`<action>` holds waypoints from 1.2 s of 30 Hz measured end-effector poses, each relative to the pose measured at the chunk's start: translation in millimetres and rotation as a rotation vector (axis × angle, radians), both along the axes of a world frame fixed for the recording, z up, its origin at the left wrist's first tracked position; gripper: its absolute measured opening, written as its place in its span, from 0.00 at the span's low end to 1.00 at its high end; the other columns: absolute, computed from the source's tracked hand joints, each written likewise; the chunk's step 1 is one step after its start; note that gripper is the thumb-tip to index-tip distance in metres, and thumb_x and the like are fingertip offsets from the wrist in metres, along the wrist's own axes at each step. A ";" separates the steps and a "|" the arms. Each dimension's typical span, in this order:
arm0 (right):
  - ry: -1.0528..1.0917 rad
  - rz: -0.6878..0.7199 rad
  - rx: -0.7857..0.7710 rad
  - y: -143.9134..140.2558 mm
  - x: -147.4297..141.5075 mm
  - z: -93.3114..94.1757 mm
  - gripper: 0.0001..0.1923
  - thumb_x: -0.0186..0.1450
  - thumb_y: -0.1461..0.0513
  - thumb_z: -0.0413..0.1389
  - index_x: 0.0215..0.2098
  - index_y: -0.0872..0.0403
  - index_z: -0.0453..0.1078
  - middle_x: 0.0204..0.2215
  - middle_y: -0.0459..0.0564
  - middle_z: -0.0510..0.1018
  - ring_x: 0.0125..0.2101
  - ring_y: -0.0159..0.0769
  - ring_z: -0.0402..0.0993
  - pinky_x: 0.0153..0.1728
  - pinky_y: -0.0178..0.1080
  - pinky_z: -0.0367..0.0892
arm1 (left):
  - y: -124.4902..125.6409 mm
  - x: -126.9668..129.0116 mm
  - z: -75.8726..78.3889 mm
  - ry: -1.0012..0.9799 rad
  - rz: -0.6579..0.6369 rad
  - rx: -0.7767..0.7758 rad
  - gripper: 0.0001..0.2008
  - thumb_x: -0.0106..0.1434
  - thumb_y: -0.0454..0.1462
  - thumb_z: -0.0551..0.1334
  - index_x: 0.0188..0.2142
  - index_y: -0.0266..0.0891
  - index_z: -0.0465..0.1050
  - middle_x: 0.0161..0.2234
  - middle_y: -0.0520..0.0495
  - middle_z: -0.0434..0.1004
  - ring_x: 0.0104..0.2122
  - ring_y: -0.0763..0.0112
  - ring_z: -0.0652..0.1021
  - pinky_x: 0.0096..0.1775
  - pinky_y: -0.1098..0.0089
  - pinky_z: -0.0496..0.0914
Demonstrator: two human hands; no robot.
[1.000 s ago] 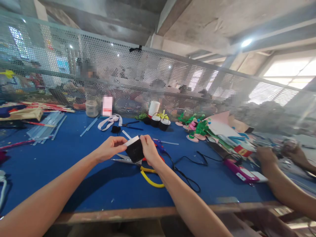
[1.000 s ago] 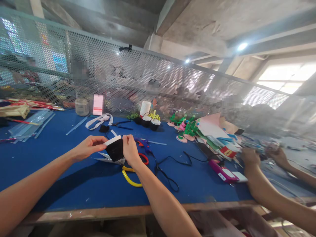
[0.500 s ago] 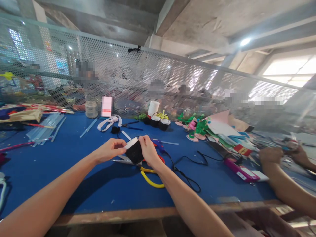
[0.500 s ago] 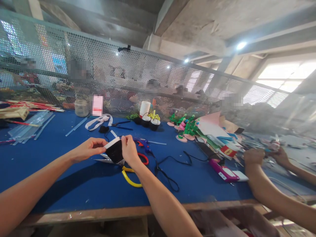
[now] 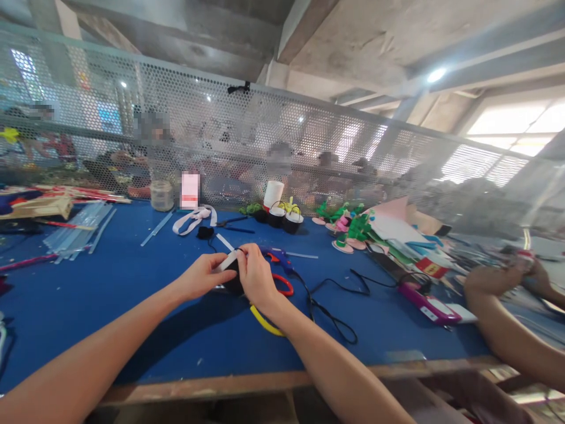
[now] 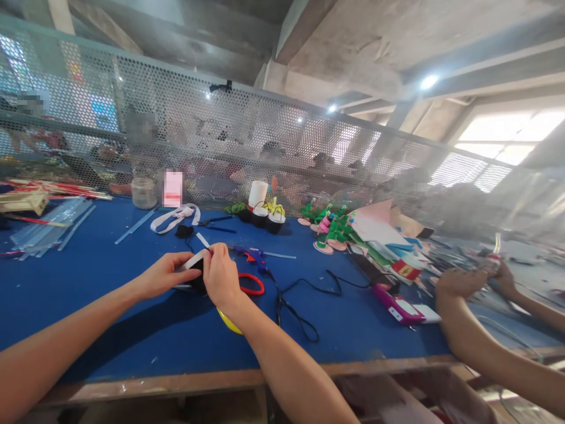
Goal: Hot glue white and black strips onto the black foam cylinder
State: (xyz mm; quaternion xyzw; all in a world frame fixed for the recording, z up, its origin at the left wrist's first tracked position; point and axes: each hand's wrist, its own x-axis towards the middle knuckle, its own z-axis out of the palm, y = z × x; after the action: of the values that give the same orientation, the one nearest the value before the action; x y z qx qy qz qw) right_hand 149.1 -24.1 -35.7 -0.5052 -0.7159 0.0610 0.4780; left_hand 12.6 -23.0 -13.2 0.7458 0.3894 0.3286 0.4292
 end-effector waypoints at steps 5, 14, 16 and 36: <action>0.091 0.035 0.022 2.8 3.2 0.2 0.08 0.61 0.60 0.41 0.31 0.53 0.60 0.30 0.51 0.69 0.31 0.37 0.66 0.34 0.40 0.62 | 0.6 -1.3 1.6 0.038 -0.010 0.044 0.09 0.50 0.40 0.58 0.24 0.34 0.65 0.19 0.57 0.60 0.21 0.78 0.62 0.24 0.76 0.58; 0.102 0.020 -0.089 2.4 -2.8 -4.4 0.09 0.62 0.58 0.38 0.31 0.53 0.55 0.27 0.52 0.68 0.29 0.38 0.66 0.32 0.41 0.62 | -0.4 0.0 1.2 0.020 0.015 0.015 0.10 0.48 0.40 0.58 0.24 0.34 0.65 0.19 0.57 0.59 0.21 0.77 0.61 0.24 0.76 0.57; 0.080 0.012 -0.086 2.3 -3.5 -4.6 0.09 0.62 0.58 0.37 0.30 0.53 0.55 0.27 0.52 0.67 0.29 0.39 0.65 0.32 0.41 0.61 | -0.6 0.4 0.4 0.005 0.023 -0.027 0.10 0.48 0.41 0.59 0.25 0.34 0.65 0.19 0.57 0.59 0.21 0.77 0.61 0.25 0.75 0.57; -0.030 -0.030 -0.090 15.1 38.0 41.4 0.07 0.59 0.60 0.47 0.29 0.55 0.62 0.29 0.50 0.70 0.27 0.32 0.68 0.33 0.36 0.64 | 9.4 -9.0 0.3 -0.079 0.129 -0.054 0.11 0.50 0.42 0.57 0.23 0.35 0.64 0.20 0.56 0.62 0.23 0.76 0.63 0.28 0.74 0.56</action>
State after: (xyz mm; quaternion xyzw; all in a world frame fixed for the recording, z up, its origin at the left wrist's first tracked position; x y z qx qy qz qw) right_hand 187.0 -8.9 5.7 -0.5376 -0.7120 0.0786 0.4449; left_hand 3.6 -13.6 -12.9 0.6936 0.4284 0.3740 0.4421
